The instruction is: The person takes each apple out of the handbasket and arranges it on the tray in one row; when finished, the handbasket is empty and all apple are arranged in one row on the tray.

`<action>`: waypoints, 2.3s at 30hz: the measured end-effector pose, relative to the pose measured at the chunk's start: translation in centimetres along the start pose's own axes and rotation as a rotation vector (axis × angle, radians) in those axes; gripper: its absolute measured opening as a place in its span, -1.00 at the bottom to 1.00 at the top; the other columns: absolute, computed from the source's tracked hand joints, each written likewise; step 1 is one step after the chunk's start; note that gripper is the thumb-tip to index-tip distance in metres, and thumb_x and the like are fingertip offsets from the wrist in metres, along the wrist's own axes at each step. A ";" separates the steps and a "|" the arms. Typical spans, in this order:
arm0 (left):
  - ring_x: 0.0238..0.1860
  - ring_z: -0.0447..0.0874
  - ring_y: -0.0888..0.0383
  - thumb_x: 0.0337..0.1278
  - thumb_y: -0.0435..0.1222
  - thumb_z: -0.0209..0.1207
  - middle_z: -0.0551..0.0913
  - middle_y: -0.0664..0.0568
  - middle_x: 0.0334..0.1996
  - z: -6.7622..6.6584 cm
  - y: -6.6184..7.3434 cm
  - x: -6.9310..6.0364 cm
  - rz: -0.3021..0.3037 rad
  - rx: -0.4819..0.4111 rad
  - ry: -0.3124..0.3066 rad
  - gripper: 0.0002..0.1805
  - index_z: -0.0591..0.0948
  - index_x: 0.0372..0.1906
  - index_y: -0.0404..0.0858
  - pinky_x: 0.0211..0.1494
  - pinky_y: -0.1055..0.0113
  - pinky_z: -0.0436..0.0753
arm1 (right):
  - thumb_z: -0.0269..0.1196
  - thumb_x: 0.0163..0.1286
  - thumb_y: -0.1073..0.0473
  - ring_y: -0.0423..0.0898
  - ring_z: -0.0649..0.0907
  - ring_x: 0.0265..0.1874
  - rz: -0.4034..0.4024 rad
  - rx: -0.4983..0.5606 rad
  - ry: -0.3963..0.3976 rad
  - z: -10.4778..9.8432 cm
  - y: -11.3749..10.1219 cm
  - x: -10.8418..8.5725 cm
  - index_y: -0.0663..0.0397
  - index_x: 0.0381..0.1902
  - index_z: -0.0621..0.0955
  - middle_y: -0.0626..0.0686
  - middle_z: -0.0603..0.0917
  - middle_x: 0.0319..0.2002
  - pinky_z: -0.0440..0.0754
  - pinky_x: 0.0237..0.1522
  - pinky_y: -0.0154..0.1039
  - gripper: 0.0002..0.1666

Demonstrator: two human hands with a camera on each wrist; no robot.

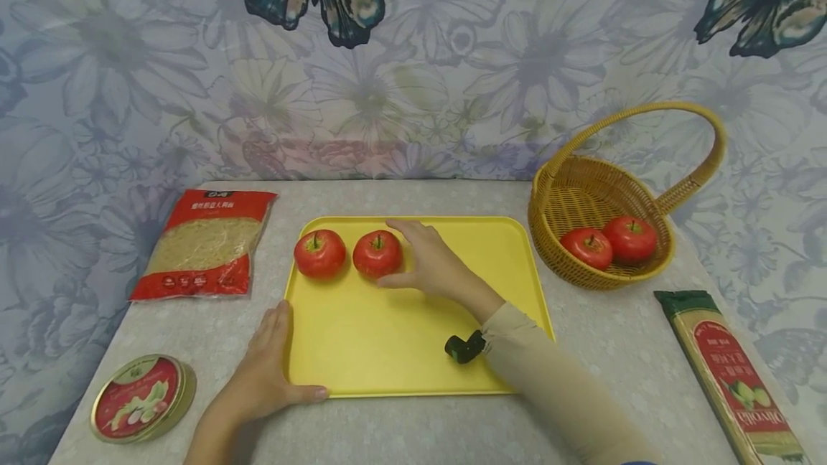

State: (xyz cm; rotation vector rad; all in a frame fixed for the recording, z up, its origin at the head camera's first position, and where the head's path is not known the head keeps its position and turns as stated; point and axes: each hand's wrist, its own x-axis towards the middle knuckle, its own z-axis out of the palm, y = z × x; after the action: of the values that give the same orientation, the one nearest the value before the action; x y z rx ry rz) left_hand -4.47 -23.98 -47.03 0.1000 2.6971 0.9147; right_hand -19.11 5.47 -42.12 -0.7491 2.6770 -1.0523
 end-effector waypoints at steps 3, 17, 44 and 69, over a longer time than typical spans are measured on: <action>0.57 -0.40 -0.37 -0.56 0.32 0.53 -0.33 -0.37 0.58 0.0 0.0 0.0 0.001 0.001 -0.004 0.72 -0.38 0.57 -0.32 0.49 -0.40 -0.10 | 0.48 0.09 -0.27 -0.01 0.27 0.45 -0.006 0.027 0.015 -1.7 0.2 -1.8 -0.27 0.51 0.24 -0.13 0.31 0.47 0.34 0.44 0.12 0.10; 0.57 -0.41 -0.36 -0.55 0.35 0.50 -0.35 -0.36 0.58 0.0 0.0 0.1 -0.014 0.003 -0.013 0.73 -0.42 0.57 -0.28 0.49 -0.41 -0.12 | 0.44 0.21 -0.12 0.09 0.36 0.38 0.038 -0.049 0.180 -12.6 5.7 -11.1 -0.08 0.45 0.33 0.01 0.38 0.40 0.40 0.33 0.21 -0.08; 0.57 -0.45 -0.37 -0.52 0.34 0.50 -0.38 -0.35 0.58 0.1 -0.4 0.4 -0.001 -0.004 -0.019 0.72 -0.44 0.56 -0.26 0.48 -0.43 -0.14 | 0.54 0.09 0.00 0.41 0.21 0.41 0.237 -0.282 0.004 -21.6 15.0 -14.3 0.21 0.43 0.31 0.35 0.32 0.42 0.12 0.36 0.46 0.05; 0.57 -0.43 -0.37 -0.55 0.33 0.51 -0.37 -0.35 0.58 0.3 -0.4 0.1 0.019 -0.021 0.001 0.73 -0.41 0.57 -0.27 0.49 -0.42 -0.14 | 0.54 0.05 -0.13 0.35 0.22 0.32 0.292 -0.355 -0.042 -20.6 16.2 -12.1 0.18 0.40 0.39 0.37 0.42 0.31 0.43 0.14 0.38 0.05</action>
State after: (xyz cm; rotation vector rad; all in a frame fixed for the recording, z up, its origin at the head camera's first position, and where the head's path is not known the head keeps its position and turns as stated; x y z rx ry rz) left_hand -4.51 -24.14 -47.53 0.1213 2.6911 0.9481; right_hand -21.80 34.00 -38.20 -0.4024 2.8550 -0.4952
